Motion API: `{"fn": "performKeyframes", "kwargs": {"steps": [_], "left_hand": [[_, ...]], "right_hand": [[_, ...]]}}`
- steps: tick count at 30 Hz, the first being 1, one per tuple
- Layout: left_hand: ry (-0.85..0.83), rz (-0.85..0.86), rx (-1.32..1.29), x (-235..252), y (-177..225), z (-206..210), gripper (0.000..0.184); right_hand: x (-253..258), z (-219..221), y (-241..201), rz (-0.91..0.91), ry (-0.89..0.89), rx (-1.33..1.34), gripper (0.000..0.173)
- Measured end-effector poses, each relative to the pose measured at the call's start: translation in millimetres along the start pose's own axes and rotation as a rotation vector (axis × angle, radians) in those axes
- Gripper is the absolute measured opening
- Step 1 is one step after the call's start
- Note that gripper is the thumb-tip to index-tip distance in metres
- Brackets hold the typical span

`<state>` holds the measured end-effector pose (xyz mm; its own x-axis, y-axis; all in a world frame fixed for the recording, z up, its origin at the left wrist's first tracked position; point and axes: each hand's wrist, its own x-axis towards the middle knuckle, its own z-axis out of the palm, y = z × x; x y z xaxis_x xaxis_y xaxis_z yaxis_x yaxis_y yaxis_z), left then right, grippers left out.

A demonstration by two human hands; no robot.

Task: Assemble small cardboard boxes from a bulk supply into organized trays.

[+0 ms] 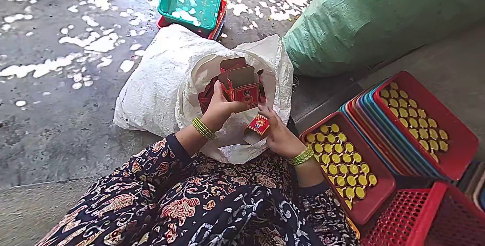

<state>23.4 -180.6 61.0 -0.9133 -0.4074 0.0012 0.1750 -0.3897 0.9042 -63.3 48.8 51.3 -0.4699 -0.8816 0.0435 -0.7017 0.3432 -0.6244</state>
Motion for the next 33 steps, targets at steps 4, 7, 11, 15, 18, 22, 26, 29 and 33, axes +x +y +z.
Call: {"fn": "performKeyframes", "kwargs": {"steps": [4, 7, 11, 15, 18, 22, 26, 29, 33], "left_hand": [[0.075, -0.095, 0.132, -3.4, -13.0, -14.6, 0.108], [0.106, -0.120, 0.180, -8.8, -23.4, -17.7, 0.109], [0.052, -0.098, 0.179, -16.2, -26.1, -10.1, 0.108], [-0.181, -0.104, 0.131, -24.6, -34.7, 26.4, 0.108], [-0.382, -0.074, 0.137, -32.8, -44.4, 53.6, 0.121], [-0.458, -0.127, 0.136, -32.8, -43.0, 75.1, 0.133], [-0.547, -0.194, 0.211, -29.6, -54.3, 82.4, 0.124], [-0.738, -0.226, 0.218, -29.9, -69.4, 83.5, 0.111], [-1.082, -0.164, 0.386, -31.6, -95.9, 101.2, 0.121]], "right_hand": [[29.4, 12.4, -2.3, 0.160, -0.347, -0.334, 0.105], [22.3, 5.0, 0.2, 0.172, -0.341, -0.350, 0.084], [-22.0, -14.8, 5.0, 0.106, 0.205, 0.162, 0.086], [-41.7, -0.7, -16.2, 0.115, 0.595, 0.335, 0.102], [-50.7, 21.6, -28.1, 0.150, 0.780, 0.069, 0.108], [-69.8, 37.3, -32.0, 0.118, 0.777, 0.112, 0.106], [-100.4, 29.4, -36.2, 0.134, 0.614, 0.716, 0.084], [-122.9, 21.1, -16.0, 0.148, 0.626, 0.891, 0.093], [-153.3, 24.2, 4.0, 0.163, 0.588, 0.946, 0.129]]}}
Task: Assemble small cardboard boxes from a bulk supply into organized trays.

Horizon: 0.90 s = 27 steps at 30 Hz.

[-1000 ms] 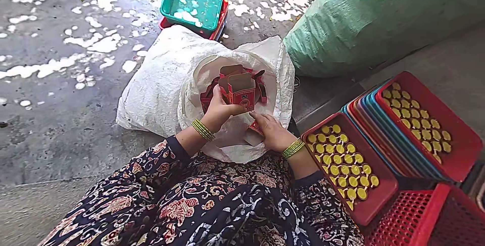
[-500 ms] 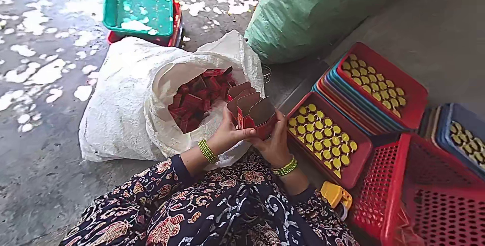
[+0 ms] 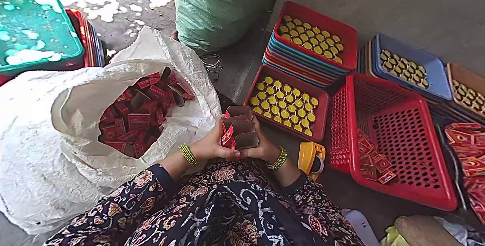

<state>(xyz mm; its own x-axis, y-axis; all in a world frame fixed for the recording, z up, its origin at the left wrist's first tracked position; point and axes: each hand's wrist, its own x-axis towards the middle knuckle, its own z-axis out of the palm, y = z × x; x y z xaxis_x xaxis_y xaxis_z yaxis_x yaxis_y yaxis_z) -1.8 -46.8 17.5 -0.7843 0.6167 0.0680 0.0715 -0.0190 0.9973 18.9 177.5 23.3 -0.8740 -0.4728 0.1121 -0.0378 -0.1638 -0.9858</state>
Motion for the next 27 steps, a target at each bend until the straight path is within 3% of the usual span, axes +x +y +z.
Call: {"fn": "performKeyframes", "kwargs": {"steps": [3, 5, 7, 10, 12, 15, 17, 19, 22, 27], "left_hand": [[-0.055, -0.041, 0.420, 17.8, -16.0, 3.2, 0.153], [-0.081, -0.108, 0.575, 27.0, -18.0, 7.2, 0.164], [-0.097, -0.136, 0.595, 29.9, -22.9, 11.7, 0.164], [-0.040, -0.032, 0.496, 24.7, -38.0, 11.9, 0.151], [0.022, 0.028, 0.416, 22.6, -42.0, 12.3, 0.147], [0.114, 0.098, 0.385, 20.2, -47.7, 11.9, 0.145], [0.130, 0.099, 0.419, 19.9, -51.2, 9.7, 0.146], [0.129, 0.089, 0.435, 19.8, -54.2, 8.1, 0.147], [0.132, 0.097, 0.436, 19.2, -55.1, 6.5, 0.148], [0.153, 0.082, 0.427, 16.6, -56.1, 2.9, 0.147]], "right_hand": [[-13.6, -12.8, 19.6, -0.020, 0.121, -0.134, 0.129], [-20.6, -12.7, 33.7, -0.041, 0.207, -0.158, 0.128], [-28.8, -11.1, 43.7, -0.054, 0.205, -0.096, 0.130], [-32.4, -29.9, 35.1, 0.026, 0.031, -0.116, 0.135], [-22.3, -57.9, 27.6, 0.068, 0.085, -0.243, 0.115], [18.6, -106.7, 37.0, 0.202, 0.380, -0.669, 0.051], [53.4, -137.7, 53.3, 0.426, 0.468, -0.964, 0.029], [85.6, -155.7, 69.1, 0.606, 0.439, -1.142, 0.029], [118.3, -164.5, 88.6, 0.709, 0.385, -1.310, 0.037], [143.1, -145.1, 83.4, 0.856, 0.505, -1.299, 0.040]]}}
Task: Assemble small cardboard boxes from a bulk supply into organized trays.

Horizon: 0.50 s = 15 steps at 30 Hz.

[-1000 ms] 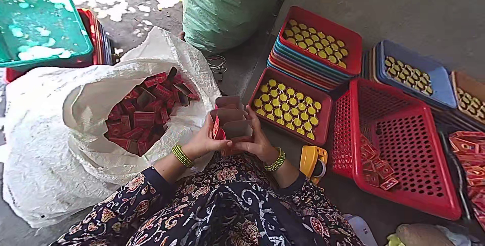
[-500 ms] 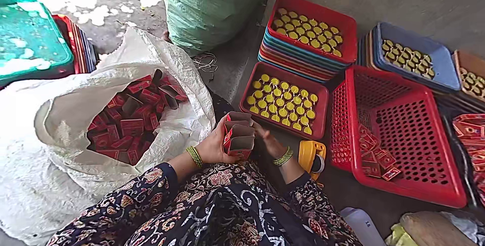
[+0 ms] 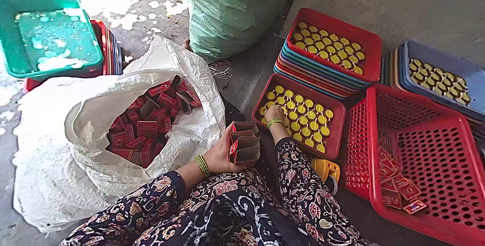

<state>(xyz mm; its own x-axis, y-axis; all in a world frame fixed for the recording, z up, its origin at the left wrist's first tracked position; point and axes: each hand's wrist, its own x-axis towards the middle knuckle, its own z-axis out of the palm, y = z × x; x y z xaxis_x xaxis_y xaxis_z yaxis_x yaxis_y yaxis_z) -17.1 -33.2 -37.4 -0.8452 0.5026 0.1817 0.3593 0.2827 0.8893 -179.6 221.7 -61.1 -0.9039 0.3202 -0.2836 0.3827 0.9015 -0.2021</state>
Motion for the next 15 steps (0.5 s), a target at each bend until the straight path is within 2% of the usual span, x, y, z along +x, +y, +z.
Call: {"fn": "performKeyframes", "kwargs": {"steps": [4, 7, 9, 12, 13, 15], "left_hand": [[-0.009, 0.007, -0.011, 1.5, -1.8, -0.7, 0.148], [-0.006, 0.001, -0.001, 0.9, -5.0, -0.3, 0.150], [-0.006, -0.001, -0.004, 0.5, -6.2, -0.5, 0.150], [0.003, 0.004, -0.017, 1.1, -5.9, -1.5, 0.149], [0.009, 0.014, -0.023, 1.2, -6.8, -1.3, 0.149], [0.013, 0.041, -0.042, 2.5, -8.7, -1.6, 0.149]], "right_hand": [[5.8, 0.8, 5.7, 0.063, -0.017, 0.128, 0.040], [6.8, 2.1, 21.8, -0.038, 0.062, 0.339, 0.032], [-7.1, -2.9, 27.2, -0.178, 0.173, 0.427, 0.029], [-43.6, -15.8, 31.7, -0.497, 0.469, 0.700, 0.024], [-62.5, -25.0, 29.9, -0.612, 0.500, 0.853, 0.022], [-104.4, -46.0, 22.8, -0.836, 0.415, 1.164, 0.023]]}}
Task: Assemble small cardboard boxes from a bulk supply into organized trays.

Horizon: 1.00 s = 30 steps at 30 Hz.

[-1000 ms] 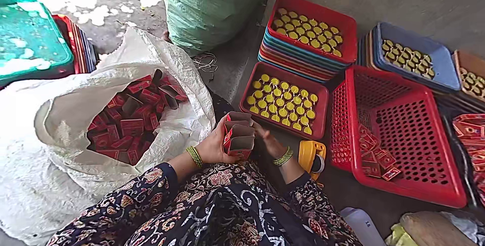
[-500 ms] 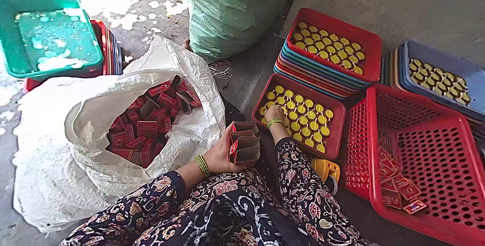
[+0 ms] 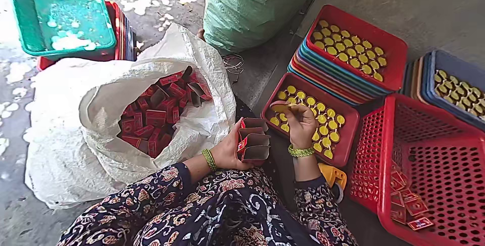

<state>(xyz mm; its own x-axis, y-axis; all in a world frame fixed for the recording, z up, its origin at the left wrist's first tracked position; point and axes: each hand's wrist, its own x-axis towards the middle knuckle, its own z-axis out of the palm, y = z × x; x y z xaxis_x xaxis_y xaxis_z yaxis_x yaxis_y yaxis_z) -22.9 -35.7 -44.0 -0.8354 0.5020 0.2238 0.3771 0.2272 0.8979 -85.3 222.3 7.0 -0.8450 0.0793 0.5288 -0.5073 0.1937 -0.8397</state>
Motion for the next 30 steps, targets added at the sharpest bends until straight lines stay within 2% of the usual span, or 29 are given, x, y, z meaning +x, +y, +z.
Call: {"fn": "performKeyframes", "kwargs": {"steps": [1, 3, 6, 9, 11, 18, 25, 30], "left_hand": [[-0.003, 0.004, -0.004, 0.5, -0.7, 0.1, 0.150], [-0.009, 0.002, -0.012, 1.0, -1.2, 0.1, 0.151], [-0.004, 0.002, -0.017, -0.4, -1.6, -0.1, 0.150], [0.017, 0.011, -0.019, -2.3, -2.9, -0.5, 0.149], [0.015, 0.005, -0.018, -2.8, -2.4, -1.1, 0.149], [0.003, -0.010, -0.025, -1.1, -3.7, -1.8, 0.150], [-0.010, 0.015, -0.016, -2.4, -1.2, -3.8, 0.150], [-0.012, 0.060, -0.023, -1.8, -0.1, -5.1, 0.148]], "right_hand": [[-4.5, 1.9, -20.6, -0.031, -0.052, 0.112, 0.025], [-11.4, 8.2, -48.3, -0.126, -0.147, 0.108, 0.025], [-19.3, 19.2, -54.6, -0.253, -0.236, -0.149, 0.016], [-17.9, 19.9, -50.6, -0.217, -0.321, -0.122, 0.012], [-14.4, 16.2, -49.5, -0.203, -0.329, -0.098, 0.012], [-9.7, 5.9, -66.7, -0.449, -0.364, -0.340, 0.012], [-10.4, 14.1, -65.3, -0.437, -0.302, -0.334, 0.011], [-12.1, 17.9, -63.6, -0.528, -0.256, -0.408, 0.013]]}}
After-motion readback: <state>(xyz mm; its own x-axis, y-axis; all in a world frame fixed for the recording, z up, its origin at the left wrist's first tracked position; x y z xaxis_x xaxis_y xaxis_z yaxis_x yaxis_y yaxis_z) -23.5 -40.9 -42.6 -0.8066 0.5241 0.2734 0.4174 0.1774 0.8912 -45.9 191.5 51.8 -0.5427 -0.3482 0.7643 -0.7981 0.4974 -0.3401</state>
